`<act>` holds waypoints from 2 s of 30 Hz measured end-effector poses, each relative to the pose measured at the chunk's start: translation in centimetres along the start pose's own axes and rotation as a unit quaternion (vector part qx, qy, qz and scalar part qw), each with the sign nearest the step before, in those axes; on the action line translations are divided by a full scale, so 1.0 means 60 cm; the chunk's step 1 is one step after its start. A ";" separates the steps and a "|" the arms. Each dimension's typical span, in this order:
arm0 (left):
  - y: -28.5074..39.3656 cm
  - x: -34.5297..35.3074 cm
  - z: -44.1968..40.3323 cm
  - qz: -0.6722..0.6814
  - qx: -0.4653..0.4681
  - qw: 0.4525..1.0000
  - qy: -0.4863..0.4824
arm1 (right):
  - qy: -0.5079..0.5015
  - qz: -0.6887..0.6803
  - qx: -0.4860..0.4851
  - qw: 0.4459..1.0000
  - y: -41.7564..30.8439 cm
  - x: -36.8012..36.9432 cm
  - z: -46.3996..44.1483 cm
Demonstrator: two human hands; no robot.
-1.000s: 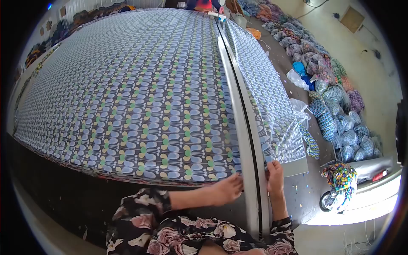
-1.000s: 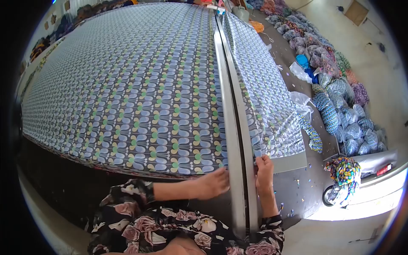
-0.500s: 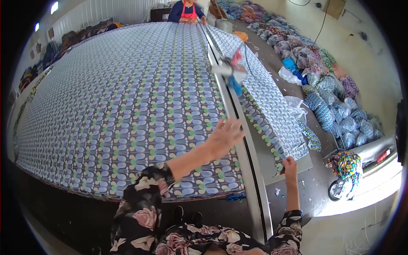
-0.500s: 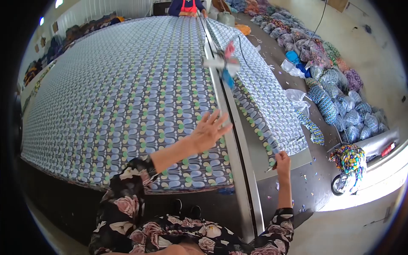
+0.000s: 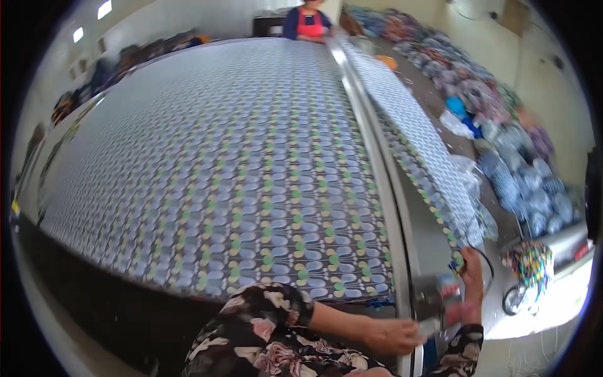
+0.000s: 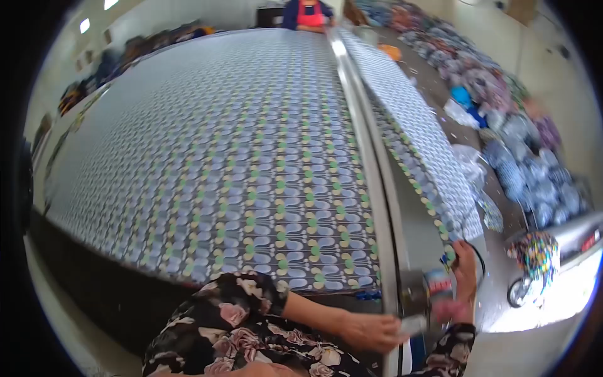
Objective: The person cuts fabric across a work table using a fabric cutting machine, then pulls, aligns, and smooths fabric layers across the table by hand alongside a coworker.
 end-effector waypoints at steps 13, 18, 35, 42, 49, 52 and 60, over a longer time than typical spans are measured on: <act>0.007 -0.001 -0.006 0.433 -0.221 0.862 0.145 | -0.278 0.078 -0.093 0.953 -0.065 0.151 0.088; -0.106 -0.077 -0.004 0.550 -0.554 0.501 0.374 | -0.383 0.256 0.024 0.887 -0.100 0.199 0.119; 0.152 -0.613 0.401 0.333 -0.440 0.421 0.720 | -0.218 0.434 -0.121 0.866 -0.068 0.496 0.158; 0.315 -0.614 0.573 0.347 -0.469 0.446 0.678 | -0.196 0.426 -0.178 0.865 -0.002 0.805 0.220; 0.480 -0.708 0.610 0.379 -0.553 0.375 0.640 | -0.151 0.422 -0.267 0.853 0.022 1.041 0.220; 0.541 -0.743 0.729 0.312 -0.480 0.506 0.645 | -0.093 0.434 -0.314 0.839 0.017 1.112 0.191; 0.762 -0.957 0.884 0.247 -0.487 0.328 0.771 | -0.030 0.336 -0.567 0.751 0.051 1.437 0.055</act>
Point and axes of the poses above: each hand's wrist, its own z-axis away from the middle knuckle, its own x-axis out of the palm, y = z × x, the point moved 1 cm from there along -z, towards the middle knuckle, and after that the axes turned 4 degrees about z, right-handed, at the moved point
